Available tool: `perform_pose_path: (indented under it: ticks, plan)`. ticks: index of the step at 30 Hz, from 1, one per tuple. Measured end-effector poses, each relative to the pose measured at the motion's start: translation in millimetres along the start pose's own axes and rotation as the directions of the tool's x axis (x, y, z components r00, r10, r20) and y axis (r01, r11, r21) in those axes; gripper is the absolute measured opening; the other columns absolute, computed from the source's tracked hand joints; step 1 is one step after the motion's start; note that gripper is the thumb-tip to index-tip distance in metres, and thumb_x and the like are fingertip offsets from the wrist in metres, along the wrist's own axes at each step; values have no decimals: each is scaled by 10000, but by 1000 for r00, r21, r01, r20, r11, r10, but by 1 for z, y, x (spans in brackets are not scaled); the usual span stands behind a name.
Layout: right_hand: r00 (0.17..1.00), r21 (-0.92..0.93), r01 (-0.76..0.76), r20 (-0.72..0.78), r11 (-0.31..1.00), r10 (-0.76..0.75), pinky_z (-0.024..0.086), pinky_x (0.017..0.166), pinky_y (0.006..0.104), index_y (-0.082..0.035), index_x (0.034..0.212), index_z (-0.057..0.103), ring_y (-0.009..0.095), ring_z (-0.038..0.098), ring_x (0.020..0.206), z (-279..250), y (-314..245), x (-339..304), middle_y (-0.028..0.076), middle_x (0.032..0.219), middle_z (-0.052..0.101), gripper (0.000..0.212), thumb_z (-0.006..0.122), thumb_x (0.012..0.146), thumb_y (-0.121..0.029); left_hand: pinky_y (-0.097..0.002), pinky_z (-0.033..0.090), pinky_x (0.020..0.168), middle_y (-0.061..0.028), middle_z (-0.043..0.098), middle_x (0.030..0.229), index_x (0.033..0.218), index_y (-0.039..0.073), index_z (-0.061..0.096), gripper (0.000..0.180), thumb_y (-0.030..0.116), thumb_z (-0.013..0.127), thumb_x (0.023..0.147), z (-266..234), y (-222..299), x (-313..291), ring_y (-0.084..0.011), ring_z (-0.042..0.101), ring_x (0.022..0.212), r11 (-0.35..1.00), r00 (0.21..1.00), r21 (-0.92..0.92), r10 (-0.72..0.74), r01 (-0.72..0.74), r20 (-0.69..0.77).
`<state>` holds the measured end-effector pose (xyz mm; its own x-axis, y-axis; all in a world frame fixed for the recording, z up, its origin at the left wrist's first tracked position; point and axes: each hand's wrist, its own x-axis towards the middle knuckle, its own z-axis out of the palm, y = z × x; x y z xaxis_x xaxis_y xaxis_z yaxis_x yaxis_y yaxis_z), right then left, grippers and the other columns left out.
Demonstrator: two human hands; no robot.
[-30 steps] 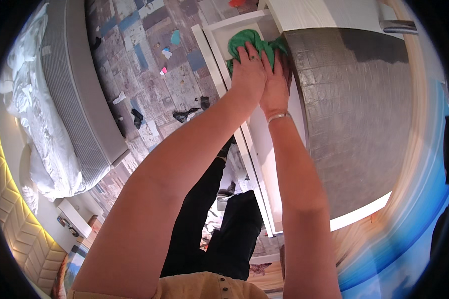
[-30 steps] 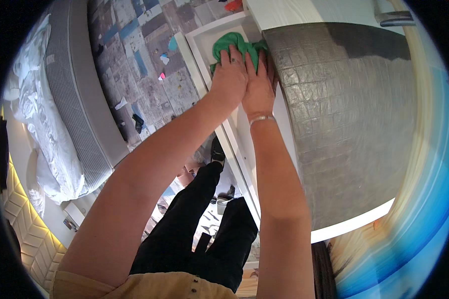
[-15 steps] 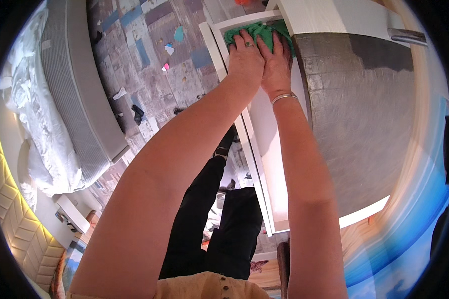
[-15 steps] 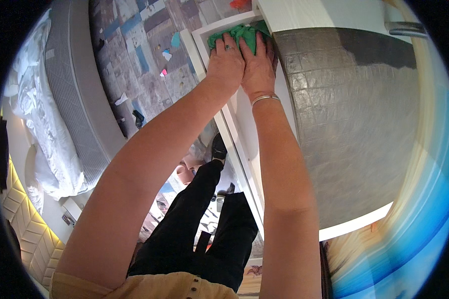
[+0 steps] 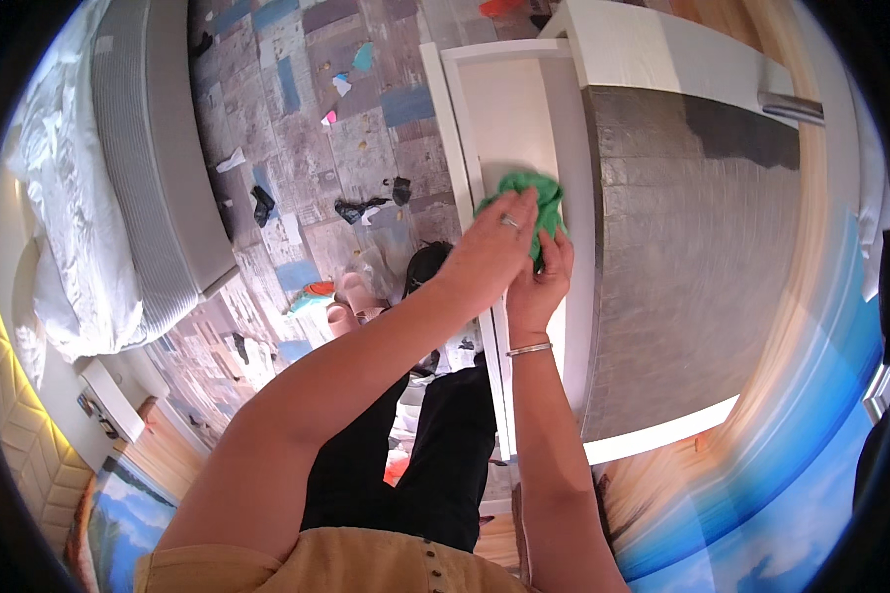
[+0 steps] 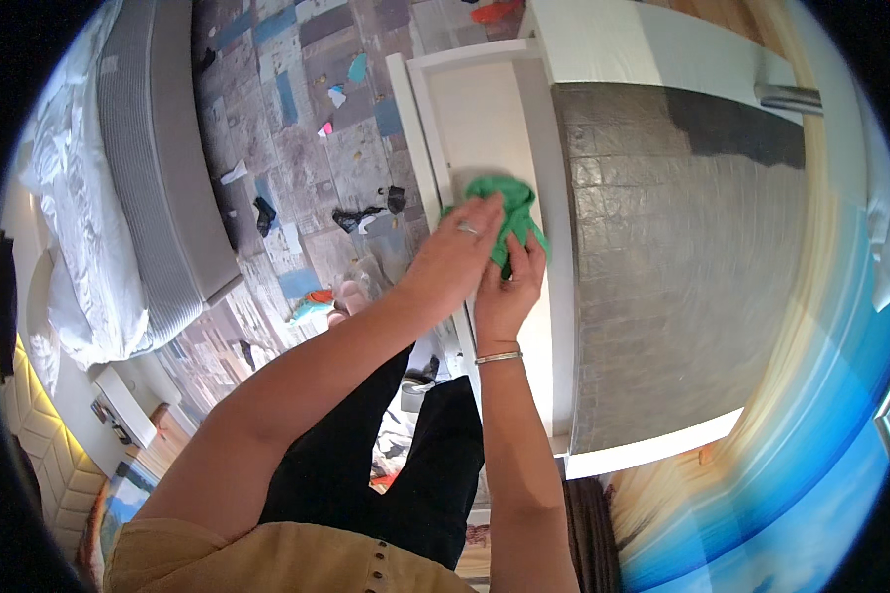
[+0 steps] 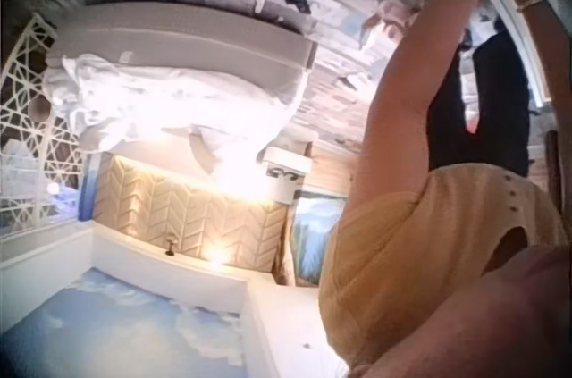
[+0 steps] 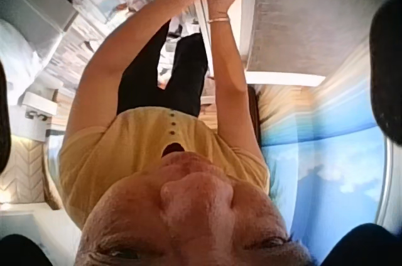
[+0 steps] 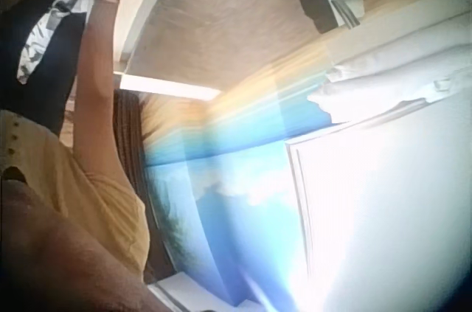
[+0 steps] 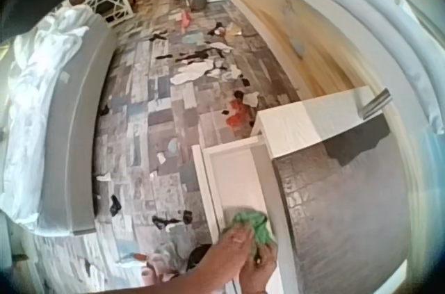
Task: The person wipes a wall mural and a white cabinet with a green cloth. They move around the room to reach different sections of the wall and furniture, using consistent wiping motions.
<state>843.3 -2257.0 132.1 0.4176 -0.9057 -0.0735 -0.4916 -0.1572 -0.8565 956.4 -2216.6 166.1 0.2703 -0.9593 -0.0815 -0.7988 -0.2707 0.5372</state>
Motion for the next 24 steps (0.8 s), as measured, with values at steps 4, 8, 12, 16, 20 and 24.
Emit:
perform_pose_path:
  ticks: [4,8,12,16,20,24]
  plan:
    - [882,-167,405,331,899,-336,483,1002,422,15,1142,655,373,534,1223,34,-81,49,196,1333,546,354,617,791,29,-414,407,1079,-233,473,1428,1343,-80,481,488,32,592,881,3,-46,-21,-409,476,1285,801,801,-513,-509,308,-314]
    - [592,-258,787,570,560,-570,455,1057,395,1,1099,682,341,515,1254,84,-73,110,161,1343,553,283,576,847,-69,-372,439,992,-173,598,1270,1341,6,501,413,169,586,972,41,-68,12,-280,580,1124,325,673,-941,-717,92,-183]
    - [536,-309,841,585,444,-608,467,1051,421,-94,1175,667,350,490,1301,121,-84,183,152,1417,514,343,596,840,-66,-384,462,939,-133,632,1215,1362,39,488,428,227,572,986,20,-133,73,-255,599,1045,357,651,-929,-729,99,-211]
    - [546,-351,837,584,420,-601,461,1023,443,-47,1155,638,378,520,1225,130,-82,182,193,1341,535,315,602,844,-85,-390,457,952,-145,619,1221,1354,38,496,399,230,517,1004,31,-156,84,-254,584,1079,256,664,-965,-732,62,-151]
    - [621,-336,777,546,533,-562,431,1093,419,-105,1200,658,376,429,1368,109,-71,118,162,1487,454,350,588,862,-53,-394,459,980,-215,568,1288,1338,37,511,382,185,484,986,80,-120,25,-358,557,1161,676,754,-631,-621,379,-212]
    - [616,-385,780,612,493,-496,373,1127,463,-72,1121,713,357,427,1376,55,-43,45,132,1496,456,295,622,840,-60,-343,423,1057,-145,487,1411,1494,61,327,452,183,375,1061,150,-40,-49,-232,510,1240,-204,720,-976,-666,77,196]
